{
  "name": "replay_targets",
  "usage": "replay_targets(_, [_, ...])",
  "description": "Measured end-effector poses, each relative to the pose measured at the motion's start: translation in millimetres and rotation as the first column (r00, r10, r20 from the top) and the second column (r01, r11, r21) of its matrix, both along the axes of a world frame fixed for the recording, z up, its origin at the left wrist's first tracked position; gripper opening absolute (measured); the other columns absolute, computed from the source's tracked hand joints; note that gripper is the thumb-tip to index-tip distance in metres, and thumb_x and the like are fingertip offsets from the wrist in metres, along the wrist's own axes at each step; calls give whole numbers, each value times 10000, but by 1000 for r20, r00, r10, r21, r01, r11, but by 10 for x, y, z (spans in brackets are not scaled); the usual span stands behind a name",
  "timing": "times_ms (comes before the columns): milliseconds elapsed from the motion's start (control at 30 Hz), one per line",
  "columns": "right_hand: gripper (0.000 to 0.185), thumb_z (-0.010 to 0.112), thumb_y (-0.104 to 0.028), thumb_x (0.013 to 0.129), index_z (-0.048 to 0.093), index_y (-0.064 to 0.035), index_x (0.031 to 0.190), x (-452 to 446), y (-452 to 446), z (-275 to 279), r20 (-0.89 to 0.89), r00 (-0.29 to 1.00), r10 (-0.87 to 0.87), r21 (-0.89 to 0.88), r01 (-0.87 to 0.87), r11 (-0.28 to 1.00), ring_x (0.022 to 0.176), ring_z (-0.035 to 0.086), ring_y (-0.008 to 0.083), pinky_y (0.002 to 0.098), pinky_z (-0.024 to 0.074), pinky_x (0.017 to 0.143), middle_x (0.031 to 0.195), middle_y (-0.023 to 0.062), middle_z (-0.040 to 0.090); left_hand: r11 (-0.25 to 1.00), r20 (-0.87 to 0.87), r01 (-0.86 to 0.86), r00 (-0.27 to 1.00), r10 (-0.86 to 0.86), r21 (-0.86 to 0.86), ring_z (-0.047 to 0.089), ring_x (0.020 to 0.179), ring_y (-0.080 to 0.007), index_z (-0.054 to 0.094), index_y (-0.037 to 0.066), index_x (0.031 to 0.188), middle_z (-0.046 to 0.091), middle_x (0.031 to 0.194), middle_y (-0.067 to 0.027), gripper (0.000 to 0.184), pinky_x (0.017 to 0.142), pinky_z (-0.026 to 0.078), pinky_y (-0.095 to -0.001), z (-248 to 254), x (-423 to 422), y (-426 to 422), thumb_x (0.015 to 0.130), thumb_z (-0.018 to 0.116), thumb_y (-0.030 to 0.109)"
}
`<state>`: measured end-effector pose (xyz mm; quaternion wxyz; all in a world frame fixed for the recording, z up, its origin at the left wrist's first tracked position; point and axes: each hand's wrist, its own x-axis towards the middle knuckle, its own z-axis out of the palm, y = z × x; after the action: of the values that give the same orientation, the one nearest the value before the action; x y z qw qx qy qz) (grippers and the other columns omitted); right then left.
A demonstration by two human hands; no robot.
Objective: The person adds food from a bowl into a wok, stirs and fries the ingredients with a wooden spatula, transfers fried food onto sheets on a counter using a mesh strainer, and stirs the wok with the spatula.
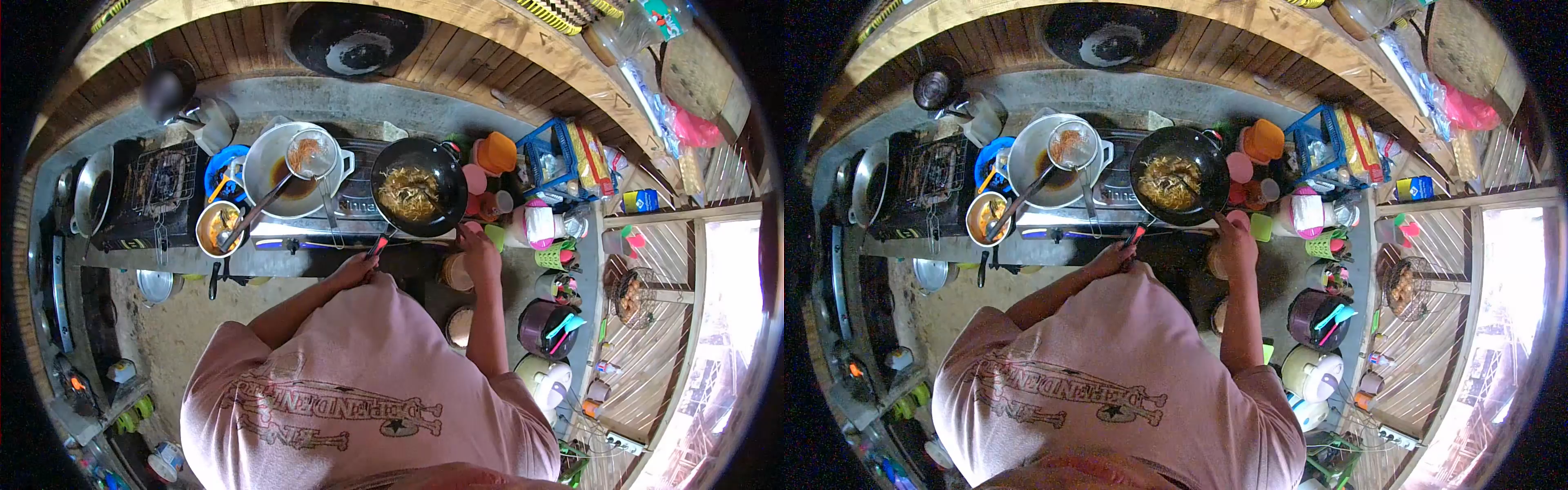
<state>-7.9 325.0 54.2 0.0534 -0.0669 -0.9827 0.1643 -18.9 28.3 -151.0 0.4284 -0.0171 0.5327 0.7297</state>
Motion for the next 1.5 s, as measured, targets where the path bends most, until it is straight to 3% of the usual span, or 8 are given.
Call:
replay_targets(200, [446,568,-60,861,678,-220,1263,521,244,82,142,990,-6,144,-15,989,918,676,335,454,539,770,1052,135,679,1000,7,-16,1000,17,-19,488,613,-97,570,105,959,512,724,26,336,558,410,-274,-62,-9,10,1008,598,436])
replay_targets(467, [462,504,-26,841,682,-193,1233,230,-167,-532,113,992,-62,163,43,986,969,680,358,471,563,762,1143,96,675,998,-113,60,992,-61,-17,427,527,-91,538,123,843,460,624,41,348,486,336,-288,-12,-16,13,1042,515,407])
replay_targets(600, [387,525,-72,882,695,-190,1210,343,-189,-216,16,999,-41,205,37,978,974,680,349,456,566,753,1090,107,684,999,-137,49,989,-52,-22,424,514,-88,543,130,881,460,617,43,326,475,336,-275,96,-24,-32,1043,521,412])
replay_targets(767, [244,585,-193,936,723,-178,1136,604,-106,131,156,983,-99,89,86,992,892,684,345,477,555,758,1040,115,706,1000,-73,10,997,-10,-5,429,521,-79,551,134,905,465,627,47,305,472,338,-264,-111,-13,16,1040,534,408])
replay_targets(1000, [340,615,-124,888,690,-107,1218,290,-179,-404,36,997,63,60,-65,996,949,678,363,466,535,810,1061,173,689,995,-88,94,992,-93,11,439,535,-85,572,118,928,501,655,36,341,481,346,-268,-105,-24,-25,1030,546,443])
replay_targets(1267, [374,541,-143,956,593,-110,1325,295,-359,-200,246,966,77,-106,-53,993,963,665,427,552,526,788,1058,248,693,998,-73,68,995,-69,-12,467,620,-101,562,100,918,491,713,23,398,577,408,-276,-147,-10,-28,1015,548,485])
replay_targets(1367, [372,534,-150,966,586,-92,1329,55,-377,-775,57,992,116,-155,-106,982,932,659,453,557,526,771,1041,260,688,997,-53,82,995,-82,-4,476,651,-101,559,100,938,504,757,17,382,590,406,-272,-275,30,-4,1016,550,474])
replay_targets(1500, [358,549,-131,953,602,-48,1297,89,-456,-309,103,991,88,-74,-80,994,990,659,401,490,522,858,1072,232,694,996,-63,73,995,-76,-53,481,670,-98,561,97,940,512,767,22,352,588,395,-270,51,-3,-41,1026,544,438])
